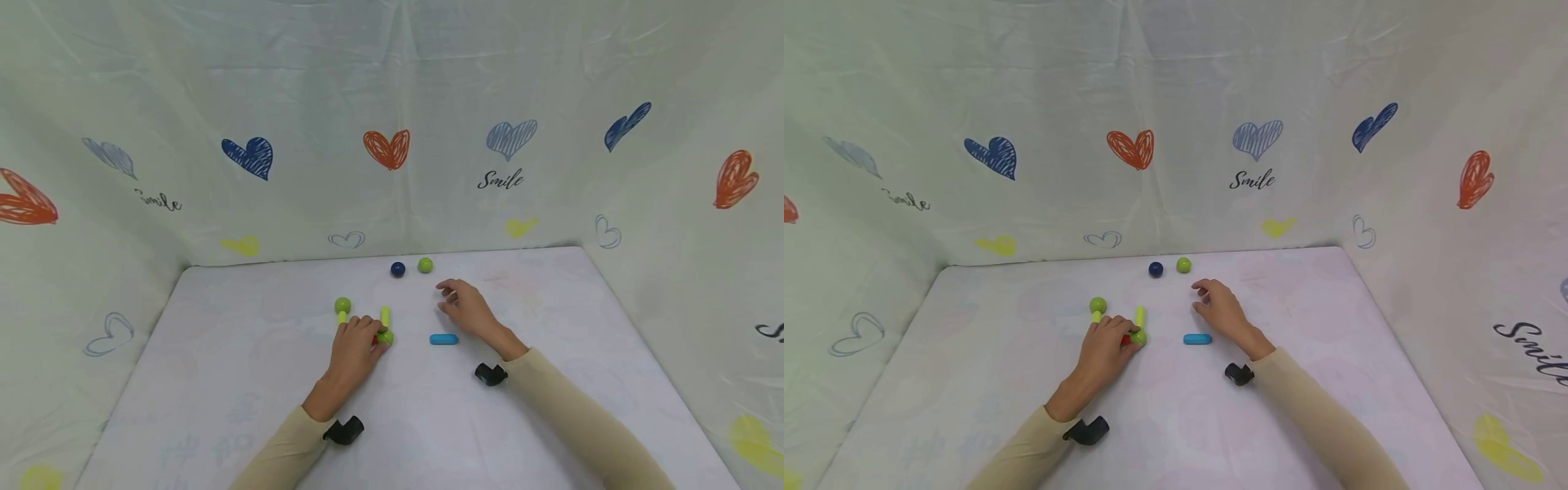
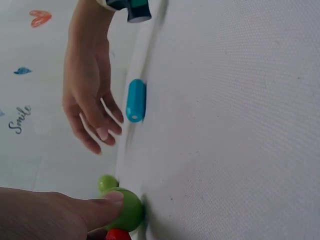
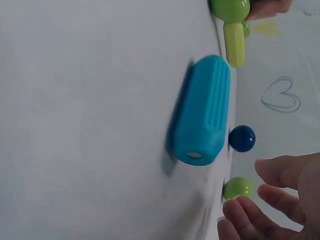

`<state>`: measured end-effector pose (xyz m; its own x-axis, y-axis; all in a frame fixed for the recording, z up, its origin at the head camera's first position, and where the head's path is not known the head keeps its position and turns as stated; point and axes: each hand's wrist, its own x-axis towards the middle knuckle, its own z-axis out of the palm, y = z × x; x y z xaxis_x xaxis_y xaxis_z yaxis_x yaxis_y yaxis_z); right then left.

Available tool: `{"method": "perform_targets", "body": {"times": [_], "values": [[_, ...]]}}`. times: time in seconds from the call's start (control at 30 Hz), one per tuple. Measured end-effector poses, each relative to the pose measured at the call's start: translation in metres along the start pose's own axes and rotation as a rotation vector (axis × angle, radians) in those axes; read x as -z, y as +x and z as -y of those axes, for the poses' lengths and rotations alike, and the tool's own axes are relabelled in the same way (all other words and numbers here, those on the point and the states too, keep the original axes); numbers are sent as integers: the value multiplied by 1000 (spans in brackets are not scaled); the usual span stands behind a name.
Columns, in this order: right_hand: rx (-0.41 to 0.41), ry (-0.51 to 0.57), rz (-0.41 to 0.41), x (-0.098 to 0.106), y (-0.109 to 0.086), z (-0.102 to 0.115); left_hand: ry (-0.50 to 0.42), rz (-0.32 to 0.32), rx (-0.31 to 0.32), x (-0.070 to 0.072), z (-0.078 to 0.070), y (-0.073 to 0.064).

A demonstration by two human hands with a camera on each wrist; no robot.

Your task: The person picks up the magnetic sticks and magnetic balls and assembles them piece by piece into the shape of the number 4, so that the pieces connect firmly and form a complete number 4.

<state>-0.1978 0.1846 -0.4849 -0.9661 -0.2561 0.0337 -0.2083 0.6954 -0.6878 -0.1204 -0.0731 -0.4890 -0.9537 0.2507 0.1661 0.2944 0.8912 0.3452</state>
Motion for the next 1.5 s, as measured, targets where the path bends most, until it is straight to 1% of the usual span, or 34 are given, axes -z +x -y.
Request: {"method": "perform_targets", "body": {"times": [0.2, 0.33, 0.47, 0.53, 0.7, 0.87, 1.1, 1.3, 1.5], "values": [[-17, 11, -47, 3, 34, -1, -8, 2, 13, -1, -1, 0], [-36, -35, -43, 2, 53, 0, -23, 1, 16, -2, -1, 0], [-42, -81, -16, 1, 67, 2, -25, -3, 12, -2, -1, -1], [-42, -86, -4, 0, 72, 4, -24, -5, 10, -1, -2, -1], [-31, -110, 0, -4, 81, 7, -11, 1, 11, -1, -2, -1], [-25, -142, -2, -8, 86, 9, -20, 9, 22, -1, -3, -1], [-37, -130, 29, -12, 84, 11, -30, -18, 19, 0, -4, -2], [-14, -53, 41, -16, 73, 18, -9, -29, 14, 0, -4, -3], [0, 26, 75, -23, 61, 34, 3, -24, 23, 0, -5, -2]]}}
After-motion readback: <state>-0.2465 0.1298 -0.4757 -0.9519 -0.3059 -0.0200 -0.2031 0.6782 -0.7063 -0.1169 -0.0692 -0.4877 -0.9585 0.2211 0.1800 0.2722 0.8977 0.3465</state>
